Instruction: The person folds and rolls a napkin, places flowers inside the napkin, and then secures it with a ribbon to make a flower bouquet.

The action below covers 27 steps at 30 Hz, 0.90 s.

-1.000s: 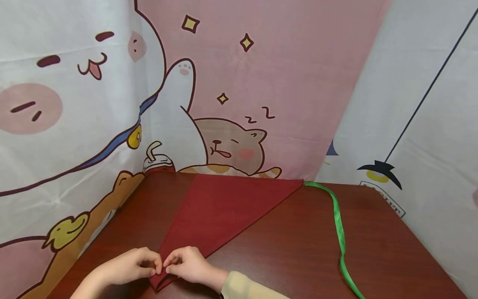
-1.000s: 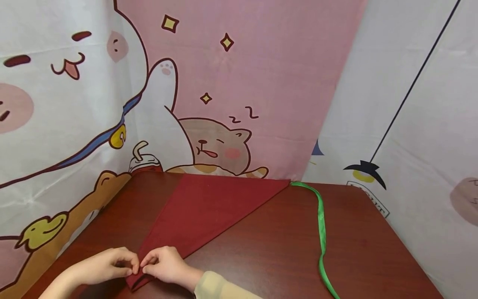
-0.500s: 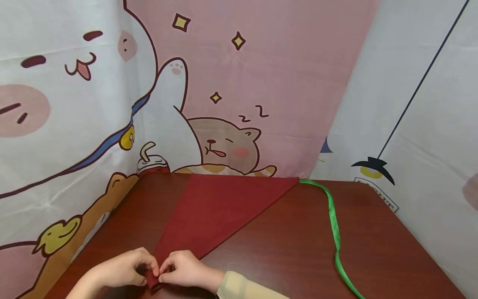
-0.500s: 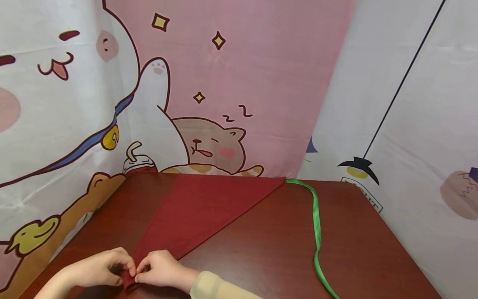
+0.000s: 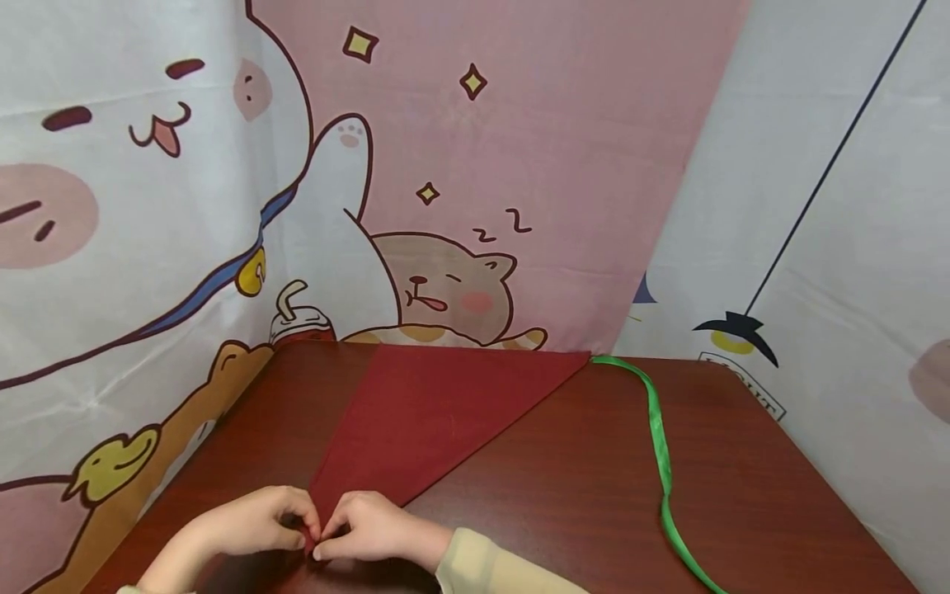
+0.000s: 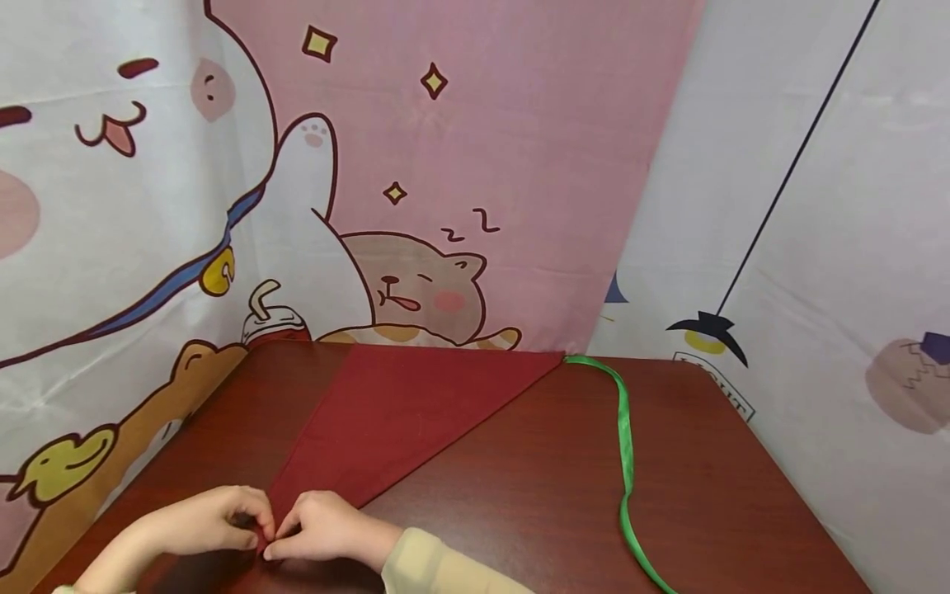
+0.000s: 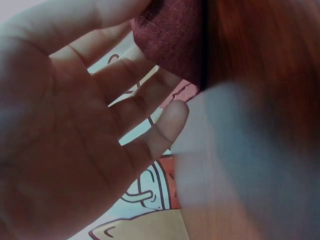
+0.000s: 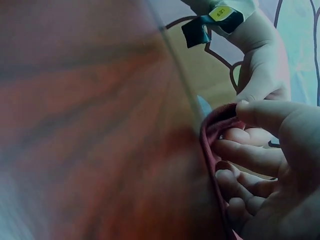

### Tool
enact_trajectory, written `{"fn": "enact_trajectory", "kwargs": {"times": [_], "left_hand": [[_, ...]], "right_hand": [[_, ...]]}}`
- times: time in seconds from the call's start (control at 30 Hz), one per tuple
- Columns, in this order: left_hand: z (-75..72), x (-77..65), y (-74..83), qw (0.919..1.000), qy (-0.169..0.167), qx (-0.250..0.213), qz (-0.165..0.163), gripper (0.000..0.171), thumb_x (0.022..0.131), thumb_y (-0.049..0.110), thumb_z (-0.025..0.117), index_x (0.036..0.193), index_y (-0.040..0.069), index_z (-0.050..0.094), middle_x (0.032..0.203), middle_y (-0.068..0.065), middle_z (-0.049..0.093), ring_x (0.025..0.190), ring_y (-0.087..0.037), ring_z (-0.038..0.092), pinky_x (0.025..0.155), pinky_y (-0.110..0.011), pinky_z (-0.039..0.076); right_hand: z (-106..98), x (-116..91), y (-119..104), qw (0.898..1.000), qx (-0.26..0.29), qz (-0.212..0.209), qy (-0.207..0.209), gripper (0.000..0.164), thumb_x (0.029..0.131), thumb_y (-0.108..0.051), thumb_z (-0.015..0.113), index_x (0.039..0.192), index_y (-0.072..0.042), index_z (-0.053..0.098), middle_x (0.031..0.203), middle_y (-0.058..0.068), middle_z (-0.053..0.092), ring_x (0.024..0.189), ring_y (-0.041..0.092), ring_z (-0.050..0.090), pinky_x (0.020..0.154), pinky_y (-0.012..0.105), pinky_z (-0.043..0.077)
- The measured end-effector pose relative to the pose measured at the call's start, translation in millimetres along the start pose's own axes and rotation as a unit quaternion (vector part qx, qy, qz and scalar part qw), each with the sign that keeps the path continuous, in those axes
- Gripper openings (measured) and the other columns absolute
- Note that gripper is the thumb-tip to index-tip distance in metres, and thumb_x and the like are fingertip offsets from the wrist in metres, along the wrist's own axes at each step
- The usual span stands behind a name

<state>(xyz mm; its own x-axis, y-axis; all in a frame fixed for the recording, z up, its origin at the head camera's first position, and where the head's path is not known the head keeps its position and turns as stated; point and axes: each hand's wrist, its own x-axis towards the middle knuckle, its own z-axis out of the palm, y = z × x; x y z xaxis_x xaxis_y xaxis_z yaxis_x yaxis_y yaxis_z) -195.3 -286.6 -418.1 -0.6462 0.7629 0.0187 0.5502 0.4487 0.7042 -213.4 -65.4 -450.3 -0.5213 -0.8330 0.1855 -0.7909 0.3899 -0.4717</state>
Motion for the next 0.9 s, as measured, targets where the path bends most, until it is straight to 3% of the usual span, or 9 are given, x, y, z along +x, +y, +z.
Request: {"fn": "enact_trajectory", "kwargs": {"times": [0.13,0.27,0.33,0.6,0.9], "left_hand": [[-4.7,10.2,1.9,0.9997,-0.017,-0.003,-0.014,0.014,0.082,0.004,0.068,0.087,0.017,0.070,0.085,0.009,0.062,0.080,0.000,0.052,0.066,-0.026,0.044],[-7.9,16.7,5.2,0.9990,-0.034,-0.009,-0.027,0.014,0.079,0.003,0.067,0.082,0.016,0.069,0.081,0.011,0.059,0.075,0.002,0.049,0.063,-0.023,0.042],[-8.8,19.2,7.0,0.9987,-0.039,-0.011,-0.032,0.013,0.078,0.003,0.066,0.080,0.015,0.069,0.079,0.013,0.056,0.073,0.003,0.048,0.061,-0.022,0.042],[-8.9,29.2,9.9,0.9959,-0.050,-0.017,-0.073,0.008,0.080,0.006,0.067,0.077,0.014,0.069,0.073,0.016,0.052,0.065,0.002,0.045,0.056,-0.020,0.038],[-4.6,32.1,7.7,0.9970,-0.051,-0.021,-0.055,0.011,0.082,0.006,0.067,0.086,0.015,0.065,0.074,0.014,0.054,0.067,0.002,0.046,0.058,-0.021,0.038]], "right_hand": [[-3,-1,2,0.997,0.053,0.047,0.009,0.017,0.084,-0.034,0.073,0.089,-0.018,0.076,0.074,-0.023,0.059,0.067,-0.014,0.046,0.060,0.006,0.037],[-2,-2,4,0.984,0.147,0.088,0.046,0.016,0.083,-0.031,0.075,0.085,-0.016,0.068,0.066,-0.022,0.056,0.061,-0.011,0.048,0.055,0.010,0.041],[-1,-2,5,0.979,0.169,0.090,0.065,0.016,0.083,-0.029,0.075,0.084,-0.016,0.065,0.064,-0.022,0.054,0.060,-0.011,0.048,0.054,0.011,0.041],[-1,-3,4,0.986,0.135,0.062,0.080,0.010,0.079,-0.016,0.076,0.084,-0.016,0.067,0.068,-0.019,0.062,0.062,-0.016,0.048,0.056,0.008,0.041],[-1,-8,6,0.992,0.094,0.059,0.054,0.005,0.081,-0.014,0.075,0.084,-0.017,0.073,0.070,-0.018,0.065,0.052,-0.017,0.044,0.057,0.006,0.040]]}}
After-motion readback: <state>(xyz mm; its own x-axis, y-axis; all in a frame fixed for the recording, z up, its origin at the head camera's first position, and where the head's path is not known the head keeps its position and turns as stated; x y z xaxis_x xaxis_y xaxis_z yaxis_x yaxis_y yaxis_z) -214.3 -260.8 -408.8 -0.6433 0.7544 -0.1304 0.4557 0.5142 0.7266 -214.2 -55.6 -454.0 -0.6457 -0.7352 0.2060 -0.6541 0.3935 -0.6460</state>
